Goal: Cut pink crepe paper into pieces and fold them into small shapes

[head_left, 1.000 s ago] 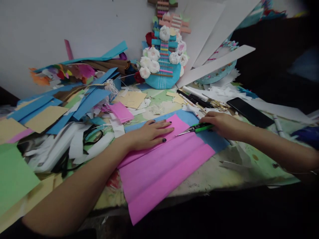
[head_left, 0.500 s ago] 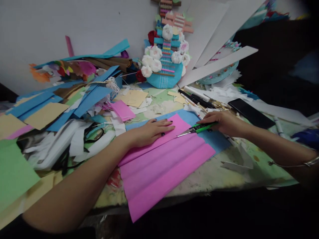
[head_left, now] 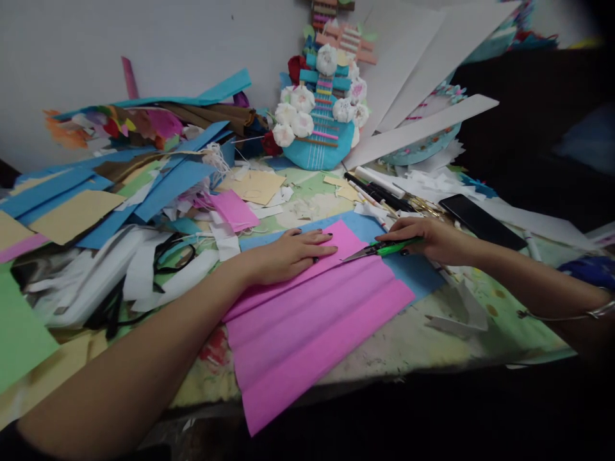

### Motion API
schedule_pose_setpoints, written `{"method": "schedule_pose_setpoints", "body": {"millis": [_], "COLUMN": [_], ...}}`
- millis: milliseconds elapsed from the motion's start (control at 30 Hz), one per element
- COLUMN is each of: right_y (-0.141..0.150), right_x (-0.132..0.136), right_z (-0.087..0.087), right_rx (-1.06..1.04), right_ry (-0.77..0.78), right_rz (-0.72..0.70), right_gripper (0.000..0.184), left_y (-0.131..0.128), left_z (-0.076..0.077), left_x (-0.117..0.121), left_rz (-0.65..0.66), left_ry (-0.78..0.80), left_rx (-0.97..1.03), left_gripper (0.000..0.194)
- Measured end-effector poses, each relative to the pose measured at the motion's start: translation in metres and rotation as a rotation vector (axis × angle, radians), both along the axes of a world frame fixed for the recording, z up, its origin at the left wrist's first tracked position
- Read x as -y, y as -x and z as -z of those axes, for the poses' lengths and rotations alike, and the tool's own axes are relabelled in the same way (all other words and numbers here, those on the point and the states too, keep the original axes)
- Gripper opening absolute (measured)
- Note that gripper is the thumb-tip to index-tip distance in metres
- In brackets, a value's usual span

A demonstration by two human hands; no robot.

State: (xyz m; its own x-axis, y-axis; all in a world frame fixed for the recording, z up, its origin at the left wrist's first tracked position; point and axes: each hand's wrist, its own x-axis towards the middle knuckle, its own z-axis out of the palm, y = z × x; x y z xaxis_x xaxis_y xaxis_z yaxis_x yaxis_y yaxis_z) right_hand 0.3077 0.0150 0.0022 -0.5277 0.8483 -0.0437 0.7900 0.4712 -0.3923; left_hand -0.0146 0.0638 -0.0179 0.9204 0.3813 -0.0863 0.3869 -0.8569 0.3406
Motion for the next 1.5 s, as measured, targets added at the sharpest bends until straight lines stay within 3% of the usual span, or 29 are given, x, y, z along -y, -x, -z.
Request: {"method": "schedule_pose_setpoints", "body": {"millis": [200,333,700,1000,1167,1500], "right_y": [-0.003,-0.004,0.016,0.020,0.023,0.031], "right_x": [-0.006,-0.011,-0.001,0.021,0.026,0.018], "right_z": [0.000,0.000,0.001,0.000,0.004,0.011], "right_rx": [-0.015,-0.012,0.029,0.078,0.050,-0.005], "right_ry": [-0.011,-0.010,-0.071,-0.241,-0.158,-0.205], "right_rz": [-0.007,-0.006,0.029,0.091,0.087,0.057], "right_gripper": [0.051,0.053,0.050,0.043,0.048,0.040], "left_y": [0.004,0.005,0.006,0.005,0.004,0.003], "left_z": [0.002,0.003,0.002,0.005,0.005,0.006], "left_x": [0.001,0.000,-0.001,-0.002,-0.002,-0.004], "left_rz": [0.034,0.026,0.013,0.008,0.003,-0.010], "left_ry": [-0.016,0.000,0.014,-0.006,-0.003,-0.009], "left_rx": [0.050,0.086,0.081,0.075,0.073,0.044], "left_gripper": [0.073,0.082,0.070,0.067,0.065,0.049]}}
